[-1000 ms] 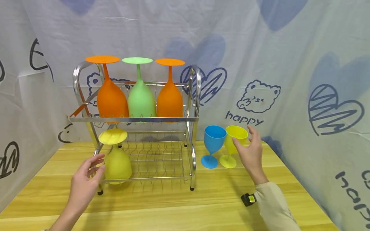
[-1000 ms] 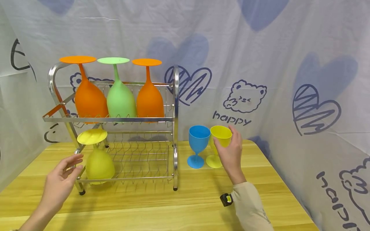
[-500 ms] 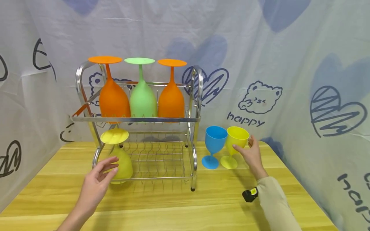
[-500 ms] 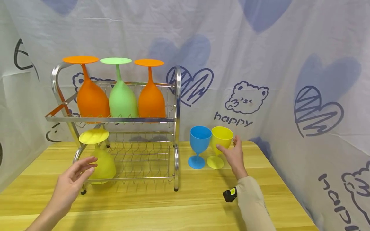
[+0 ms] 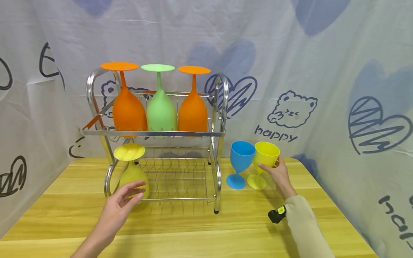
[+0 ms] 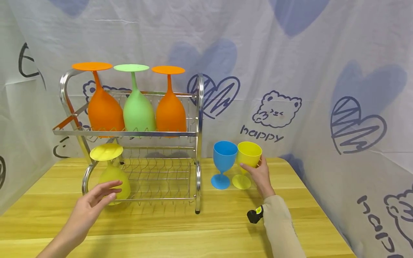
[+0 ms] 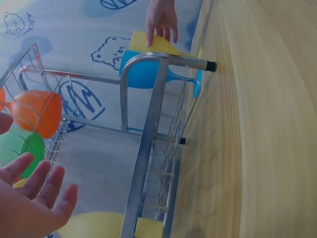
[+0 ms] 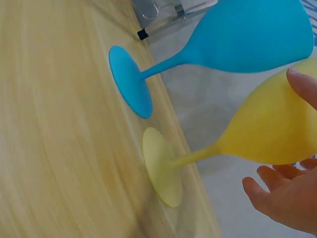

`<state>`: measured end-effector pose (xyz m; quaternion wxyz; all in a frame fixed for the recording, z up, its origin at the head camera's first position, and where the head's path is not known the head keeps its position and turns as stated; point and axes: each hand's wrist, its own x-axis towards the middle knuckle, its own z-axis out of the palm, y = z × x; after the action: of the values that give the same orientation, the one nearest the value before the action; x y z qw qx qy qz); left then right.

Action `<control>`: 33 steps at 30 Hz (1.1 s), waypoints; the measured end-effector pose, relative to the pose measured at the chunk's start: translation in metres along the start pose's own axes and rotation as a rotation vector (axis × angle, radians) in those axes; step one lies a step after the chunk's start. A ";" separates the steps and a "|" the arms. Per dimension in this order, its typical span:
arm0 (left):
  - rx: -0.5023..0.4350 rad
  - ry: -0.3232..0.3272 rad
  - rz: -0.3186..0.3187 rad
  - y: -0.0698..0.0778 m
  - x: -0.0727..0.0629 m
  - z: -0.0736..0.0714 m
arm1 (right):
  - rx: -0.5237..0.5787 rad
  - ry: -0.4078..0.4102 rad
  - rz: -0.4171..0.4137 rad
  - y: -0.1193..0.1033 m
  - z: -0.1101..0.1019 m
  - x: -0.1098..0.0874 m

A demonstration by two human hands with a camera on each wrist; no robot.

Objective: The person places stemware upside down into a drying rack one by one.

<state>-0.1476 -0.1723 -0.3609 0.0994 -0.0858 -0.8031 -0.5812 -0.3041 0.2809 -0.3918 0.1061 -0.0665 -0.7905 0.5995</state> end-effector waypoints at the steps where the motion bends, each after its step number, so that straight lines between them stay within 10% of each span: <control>1: -0.003 -0.007 -0.002 0.000 0.000 0.000 | 0.010 -0.002 0.005 0.001 0.000 0.001; 18: -0.047 -0.104 0.062 -0.002 -0.006 0.010 | 0.068 0.072 -0.035 0.008 -0.009 -0.007; 33: -0.030 -0.103 0.102 0.002 -0.002 0.024 | -0.023 -0.070 -0.234 -0.028 -0.009 -0.056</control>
<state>-0.1465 -0.1490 -0.3665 0.0863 -0.1580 -0.7928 -0.5822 -0.2468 0.2690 -0.3673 0.1468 0.0457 -0.8030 0.5758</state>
